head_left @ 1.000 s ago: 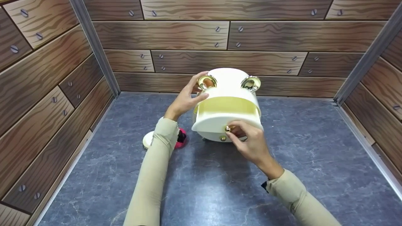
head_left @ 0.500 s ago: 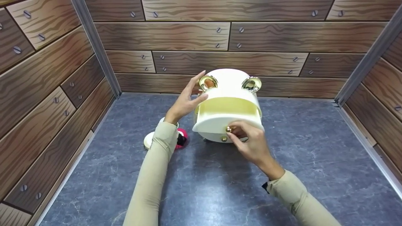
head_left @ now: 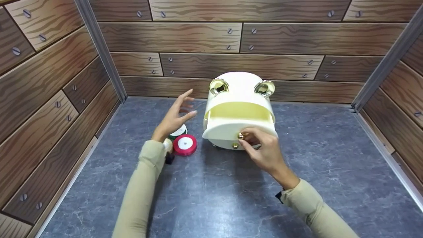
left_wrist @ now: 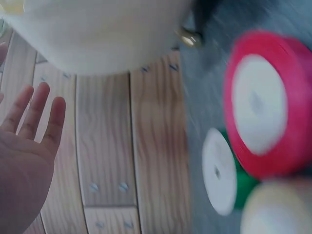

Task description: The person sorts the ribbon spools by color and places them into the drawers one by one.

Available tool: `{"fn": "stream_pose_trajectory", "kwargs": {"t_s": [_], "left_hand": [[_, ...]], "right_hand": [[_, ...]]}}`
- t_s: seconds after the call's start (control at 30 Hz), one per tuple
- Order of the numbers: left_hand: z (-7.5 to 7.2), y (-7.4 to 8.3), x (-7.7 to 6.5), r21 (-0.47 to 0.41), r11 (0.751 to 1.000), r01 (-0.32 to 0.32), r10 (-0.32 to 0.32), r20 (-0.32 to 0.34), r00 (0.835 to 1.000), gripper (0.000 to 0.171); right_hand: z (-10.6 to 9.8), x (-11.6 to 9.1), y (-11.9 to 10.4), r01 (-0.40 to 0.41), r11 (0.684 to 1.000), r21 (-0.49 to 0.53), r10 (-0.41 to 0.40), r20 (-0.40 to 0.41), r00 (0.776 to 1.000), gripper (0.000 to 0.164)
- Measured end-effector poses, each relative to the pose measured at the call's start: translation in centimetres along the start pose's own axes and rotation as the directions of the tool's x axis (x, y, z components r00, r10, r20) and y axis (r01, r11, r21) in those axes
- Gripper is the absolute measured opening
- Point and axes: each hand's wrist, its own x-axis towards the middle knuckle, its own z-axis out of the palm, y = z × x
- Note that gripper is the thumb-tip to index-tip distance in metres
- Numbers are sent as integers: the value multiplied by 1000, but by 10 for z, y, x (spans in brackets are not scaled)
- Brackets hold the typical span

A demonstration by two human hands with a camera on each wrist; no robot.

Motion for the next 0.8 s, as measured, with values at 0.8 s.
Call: {"fn": "stream_pose_trajectory", "kwargs": {"t_s": [0.8], "left_hand": [[-63,-49,-120,326,854,405,-456,98,884,110]], "right_hand": [[-2,-4,-3,8,999,-31,-8,9,1000,28]]}}
